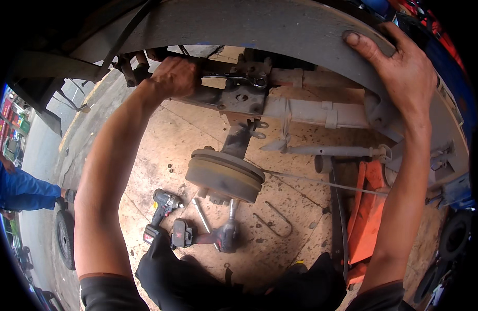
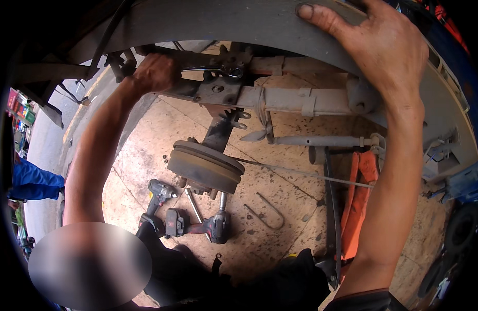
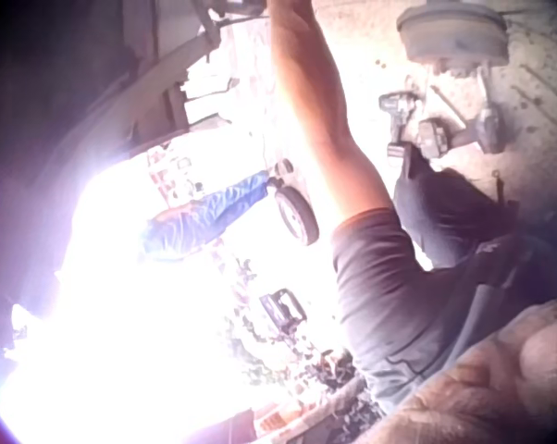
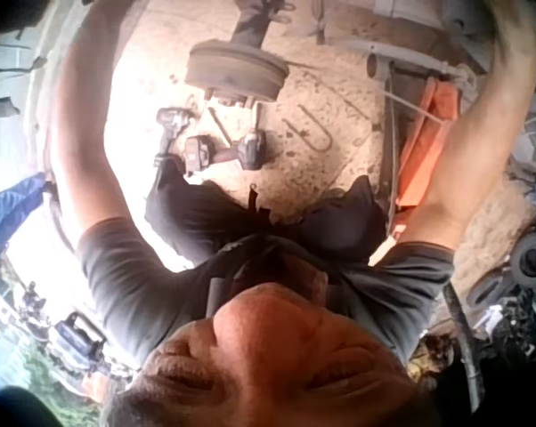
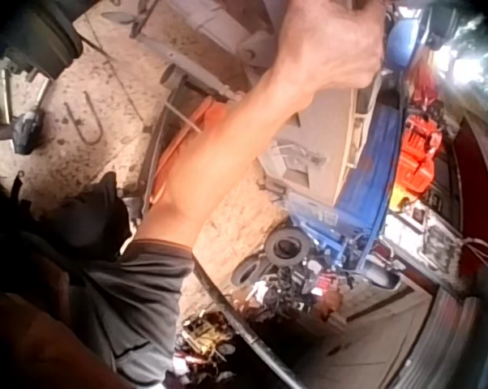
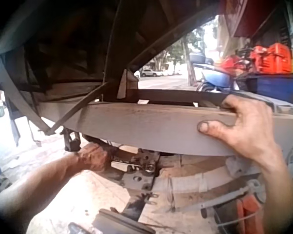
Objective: The person removes nuts and a bracket from a U-bolt on a vehicle's axle using a wrench and then pulls the U-bolt off by hand.
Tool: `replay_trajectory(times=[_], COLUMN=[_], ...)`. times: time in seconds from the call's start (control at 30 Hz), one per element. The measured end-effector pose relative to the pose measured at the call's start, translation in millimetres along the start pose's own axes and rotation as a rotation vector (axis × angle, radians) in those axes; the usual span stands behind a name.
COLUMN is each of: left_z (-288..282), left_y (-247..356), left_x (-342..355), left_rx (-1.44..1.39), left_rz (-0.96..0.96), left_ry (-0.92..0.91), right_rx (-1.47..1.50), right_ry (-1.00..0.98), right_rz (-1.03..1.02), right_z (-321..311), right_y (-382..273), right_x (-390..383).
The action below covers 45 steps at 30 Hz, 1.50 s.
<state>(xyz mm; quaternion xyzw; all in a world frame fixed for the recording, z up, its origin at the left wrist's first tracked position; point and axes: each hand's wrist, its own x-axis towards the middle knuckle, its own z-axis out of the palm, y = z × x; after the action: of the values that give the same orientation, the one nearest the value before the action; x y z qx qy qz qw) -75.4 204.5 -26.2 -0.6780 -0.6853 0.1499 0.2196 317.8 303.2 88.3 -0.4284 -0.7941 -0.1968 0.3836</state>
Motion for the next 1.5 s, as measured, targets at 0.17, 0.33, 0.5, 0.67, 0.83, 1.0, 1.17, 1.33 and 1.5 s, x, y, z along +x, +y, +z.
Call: replay_trajectory(times=[0.17,0.33,0.5,0.67,0.83,1.0,1.17,1.33,1.5], left_z=[-11.9,-26.7,-14.0,-21.9,-30.0,-87.5,-127.7,-151.9,-160.2], left_y=[-5.4,1.0,-3.3,-2.7,12.5,53.2,119.8,240.1,296.8], left_x=[26.6,36.7,35.6,27.5,-25.0,-73.1,-88.5,-50.7,6.0], left_rx=[-0.018,-0.093,-0.107,-0.107,-0.196,-0.556,-1.816,-2.428,-2.558], left_rz=[0.048,-0.02,0.036,-0.016,-0.09,0.047,-0.737,-0.988,-1.056], left_ry=[-0.207,-0.104,-0.034,-0.104,0.014,-0.231,-0.504,-0.022,0.46], right_rx=[-0.021,-0.019,-0.039,0.003,0.036,0.06,0.064,0.034,0.028], right_ry=[-0.028,-0.007,0.038,0.005,-0.036,-0.03,-0.057,-0.047,-0.105], right_rz=[0.015,0.03,-0.027,0.02,0.02,0.027,0.035,0.049,0.047], right_z=[0.6,3.5,6.0,1.0,-4.3,-5.5,-10.7,-14.2,-19.5], right_y=[-2.1,-2.3,5.8,-2.0,-5.7,-8.3,-11.0,-17.8,-19.0], right_x=[1.2,-0.7,-0.6,2.0,5.1,1.4,2.8,5.6,5.0])
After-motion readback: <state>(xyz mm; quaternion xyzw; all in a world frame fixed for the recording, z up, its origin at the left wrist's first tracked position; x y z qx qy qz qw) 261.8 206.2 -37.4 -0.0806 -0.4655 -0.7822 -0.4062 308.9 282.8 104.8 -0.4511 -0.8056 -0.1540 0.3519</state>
